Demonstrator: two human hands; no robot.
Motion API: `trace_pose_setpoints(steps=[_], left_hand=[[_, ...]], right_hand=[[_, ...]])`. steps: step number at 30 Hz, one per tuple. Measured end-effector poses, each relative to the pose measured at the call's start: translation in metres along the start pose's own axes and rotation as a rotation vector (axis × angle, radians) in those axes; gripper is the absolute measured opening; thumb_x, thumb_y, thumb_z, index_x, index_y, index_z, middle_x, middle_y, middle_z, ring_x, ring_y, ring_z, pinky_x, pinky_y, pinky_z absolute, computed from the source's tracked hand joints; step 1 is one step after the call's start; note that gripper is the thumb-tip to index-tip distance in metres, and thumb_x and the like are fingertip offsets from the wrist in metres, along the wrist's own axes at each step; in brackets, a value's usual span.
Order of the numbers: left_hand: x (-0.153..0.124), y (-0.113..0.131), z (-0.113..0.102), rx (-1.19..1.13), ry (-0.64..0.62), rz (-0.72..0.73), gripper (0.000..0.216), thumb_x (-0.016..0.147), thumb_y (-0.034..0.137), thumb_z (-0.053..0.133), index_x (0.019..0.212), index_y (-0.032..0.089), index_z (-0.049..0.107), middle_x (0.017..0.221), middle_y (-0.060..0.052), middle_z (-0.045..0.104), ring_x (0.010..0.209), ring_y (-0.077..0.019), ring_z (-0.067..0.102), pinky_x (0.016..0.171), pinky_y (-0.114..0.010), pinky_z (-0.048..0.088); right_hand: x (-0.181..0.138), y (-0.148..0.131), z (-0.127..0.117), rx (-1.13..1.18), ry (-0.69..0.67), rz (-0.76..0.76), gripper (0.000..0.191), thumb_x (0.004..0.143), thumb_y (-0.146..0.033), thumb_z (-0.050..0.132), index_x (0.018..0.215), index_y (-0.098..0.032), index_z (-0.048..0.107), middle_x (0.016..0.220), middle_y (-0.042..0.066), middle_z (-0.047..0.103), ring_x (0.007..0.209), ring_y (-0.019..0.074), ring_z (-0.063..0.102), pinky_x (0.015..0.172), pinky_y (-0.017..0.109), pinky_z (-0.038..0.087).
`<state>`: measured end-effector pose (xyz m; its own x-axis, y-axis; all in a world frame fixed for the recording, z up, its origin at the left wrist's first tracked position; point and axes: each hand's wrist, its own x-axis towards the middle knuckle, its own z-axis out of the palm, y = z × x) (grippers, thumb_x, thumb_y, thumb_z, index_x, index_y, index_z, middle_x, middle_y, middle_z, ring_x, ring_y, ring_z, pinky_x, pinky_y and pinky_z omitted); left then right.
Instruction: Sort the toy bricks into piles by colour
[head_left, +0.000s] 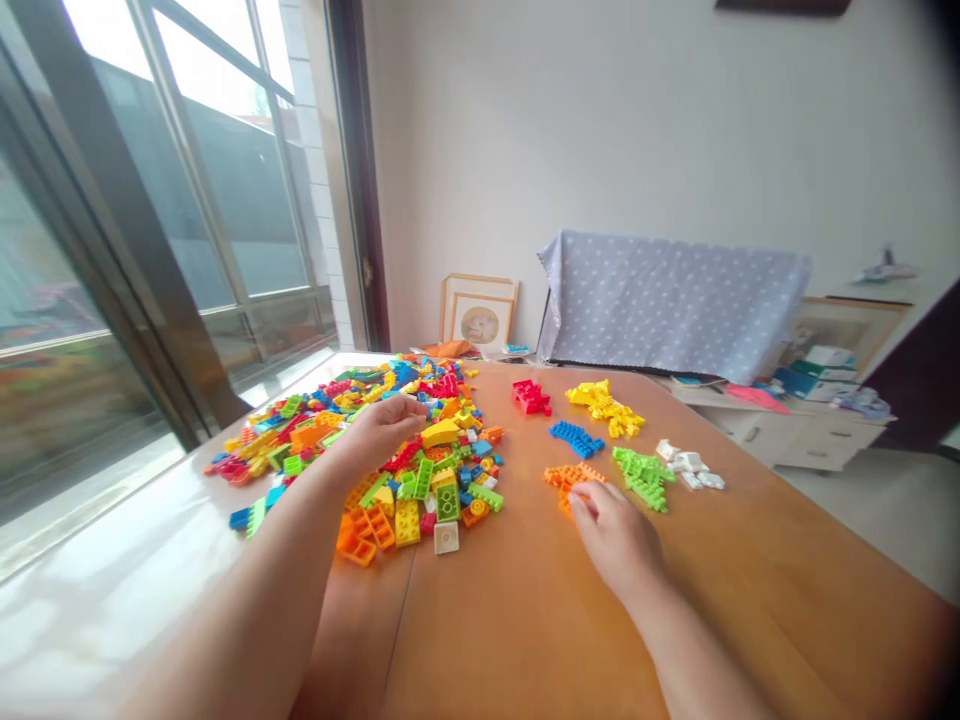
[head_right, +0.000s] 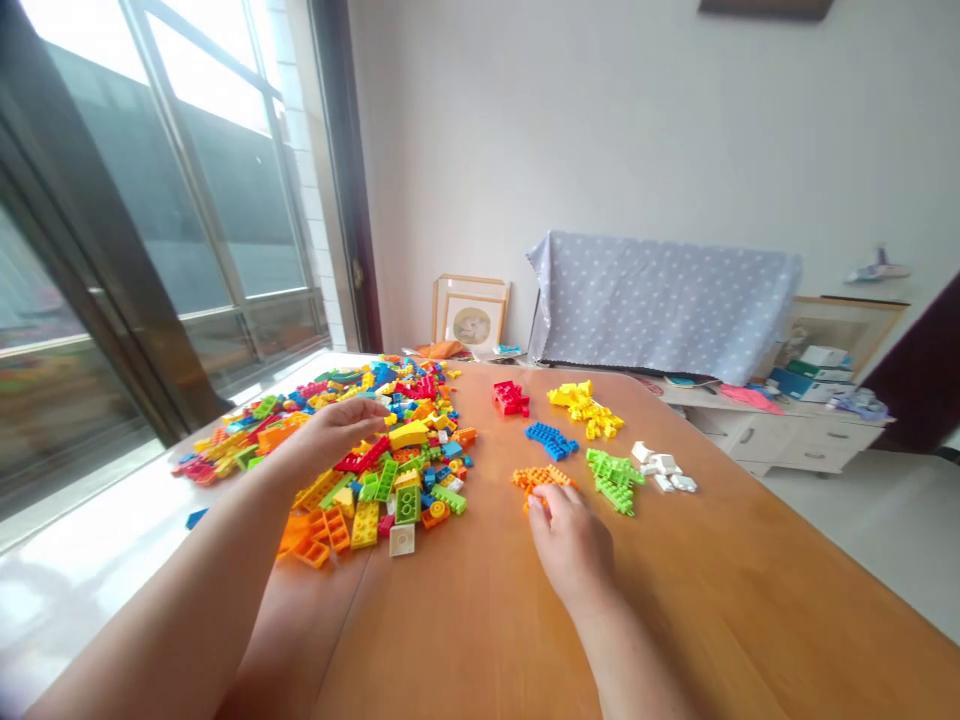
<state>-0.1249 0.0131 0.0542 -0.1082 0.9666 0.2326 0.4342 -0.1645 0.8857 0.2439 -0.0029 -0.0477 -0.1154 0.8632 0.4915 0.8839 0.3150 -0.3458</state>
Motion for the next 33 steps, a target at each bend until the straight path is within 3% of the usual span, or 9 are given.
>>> trace_pose_setpoints(steps=[5,9,15,18,20,23,28,33], left_hand=[[-0.026,-0.015,-0.035,0.115,-0.075,-0.034,0.027,0.073,0.043,0.075,0.089,0.022,0.076,0.079,-0.003,0.072,0.07,-0.019,0.063,0.063,-0.03,0.047],[-0.036,-0.018,-0.041,0.175,0.003,-0.04,0.029,0.079,0.047,0.07,0.088,0.021,0.074,0.08,-0.003,0.071,0.074,-0.0185,0.062,0.065,-0.029,0.046],[-0.01,-0.021,-0.033,-0.079,0.246,-0.042,0.037,0.078,0.051,0.071,0.093,0.017,0.072,0.085,-0.006,0.074,0.076,-0.0186,0.066,0.069,-0.03,0.047],[0.004,-0.023,-0.029,-0.162,0.345,-0.044,0.04,0.079,0.051,0.071,0.099,0.016,0.071,0.09,-0.008,0.074,0.079,-0.0193,0.066,0.067,-0.028,0.046],[0.009,-0.026,-0.027,-0.196,0.427,-0.018,0.038,0.08,0.05,0.069,0.099,0.016,0.071,0.089,-0.008,0.074,0.08,-0.0192,0.067,0.068,-0.028,0.047],[0.011,-0.036,-0.025,-0.216,0.556,0.053,0.035,0.081,0.047,0.069,0.096,0.016,0.071,0.087,-0.006,0.073,0.08,-0.0188,0.067,0.074,-0.03,0.05],[0.007,-0.059,-0.026,-0.12,0.596,0.133,0.034,0.084,0.049,0.065,0.098,0.018,0.072,0.085,-0.004,0.073,0.077,-0.0181,0.065,0.072,-0.029,0.05],[0.007,-0.068,-0.025,-0.047,0.583,0.15,0.031,0.087,0.047,0.064,0.097,0.019,0.071,0.084,-0.003,0.071,0.076,-0.0172,0.063,0.07,-0.028,0.049]], right_hand=[[-0.004,-0.011,0.007,0.13,0.007,-0.093,0.025,0.099,-0.038,0.048,0.105,-0.025,0.069,0.099,0.007,0.072,0.085,0.0236,0.068,0.074,0.035,0.048],[-0.009,-0.039,0.006,0.206,-0.06,-0.174,0.023,0.099,-0.035,0.05,0.106,-0.025,0.07,0.096,0.006,0.071,0.084,0.0229,0.068,0.075,0.035,0.05],[-0.019,-0.131,-0.008,0.292,-0.318,-0.439,0.024,0.096,-0.025,0.056,0.115,-0.029,0.069,0.108,0.006,0.07,0.102,0.0235,0.065,0.087,0.035,0.051],[-0.022,-0.182,-0.002,0.27,-0.378,-0.545,0.034,0.092,-0.024,0.061,0.125,-0.026,0.064,0.112,0.006,0.069,0.105,0.0249,0.062,0.095,0.039,0.05],[-0.022,-0.21,0.006,0.206,-0.373,-0.538,0.035,0.091,-0.031,0.064,0.125,-0.024,0.063,0.111,0.009,0.068,0.107,0.028,0.06,0.097,0.044,0.049],[-0.018,-0.243,0.021,0.076,-0.4,-0.512,0.032,0.09,-0.041,0.064,0.113,-0.019,0.065,0.106,0.012,0.065,0.102,0.0315,0.059,0.087,0.048,0.052],[-0.004,-0.269,0.042,-0.055,-0.469,-0.542,0.043,0.09,-0.051,0.061,0.116,-0.017,0.065,0.11,0.016,0.062,0.1,0.0334,0.059,0.076,0.046,0.054],[0.002,-0.27,0.052,-0.089,-0.477,-0.547,0.046,0.091,-0.054,0.057,0.118,-0.018,0.065,0.109,0.015,0.06,0.097,0.0333,0.06,0.073,0.045,0.054]])
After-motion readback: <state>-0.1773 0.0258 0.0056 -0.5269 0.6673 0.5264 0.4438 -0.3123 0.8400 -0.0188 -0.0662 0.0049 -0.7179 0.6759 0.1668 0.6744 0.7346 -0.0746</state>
